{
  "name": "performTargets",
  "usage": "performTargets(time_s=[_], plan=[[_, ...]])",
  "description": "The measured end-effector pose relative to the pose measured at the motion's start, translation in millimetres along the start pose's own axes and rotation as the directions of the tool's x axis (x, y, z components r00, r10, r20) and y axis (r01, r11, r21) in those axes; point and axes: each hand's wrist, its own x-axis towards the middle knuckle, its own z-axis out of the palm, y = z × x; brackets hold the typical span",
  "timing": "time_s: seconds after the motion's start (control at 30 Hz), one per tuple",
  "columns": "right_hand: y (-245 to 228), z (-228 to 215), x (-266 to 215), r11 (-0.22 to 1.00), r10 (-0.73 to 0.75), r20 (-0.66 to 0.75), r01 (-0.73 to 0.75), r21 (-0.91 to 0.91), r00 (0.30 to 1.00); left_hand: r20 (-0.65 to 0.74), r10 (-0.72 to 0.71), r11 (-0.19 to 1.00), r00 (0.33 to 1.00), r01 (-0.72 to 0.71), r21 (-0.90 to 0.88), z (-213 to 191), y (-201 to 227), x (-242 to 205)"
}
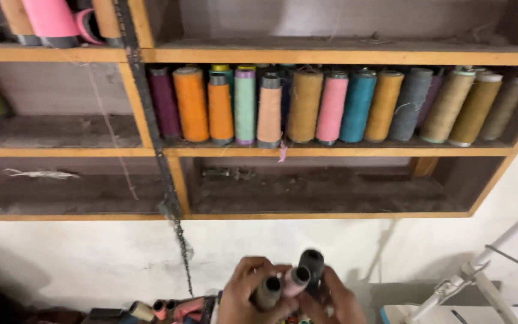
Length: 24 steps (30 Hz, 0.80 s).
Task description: Organizing thread spools by picking them up from a pile on the floor and placing them into a wooden shelf.
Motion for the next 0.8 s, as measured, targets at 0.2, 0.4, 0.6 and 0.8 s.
performTargets(time_s=[0.2, 0.4, 0.6, 0.8], plan=[[-49, 16, 32, 0.858, -0.510, 0.125, 0.514, -0.001, 0.851, -0.188, -0.020, 0.994, 0.982, 0.039, 0.100, -42, 55, 39], [-73, 46, 84, 0.599, -0.800, 0.053, 0.801, -0.002, 0.598, -0.338, 0.050, 0.957, 0.940, 0.052, 0.284, -56, 56, 79], [-87, 80, 120, 0.789, -0.583, 0.145, 0.600, -0.135, 0.799, -0.360, -0.057, 0.875, 0.931, 0.220, 0.432, -67, 34, 96], [-113, 102, 117, 0.827, -0.501, 0.115, 0.513, -0.228, 0.858, -0.350, 0.052, 0.802, 0.935, 0.170, 0.573, -64, 5, 101]])
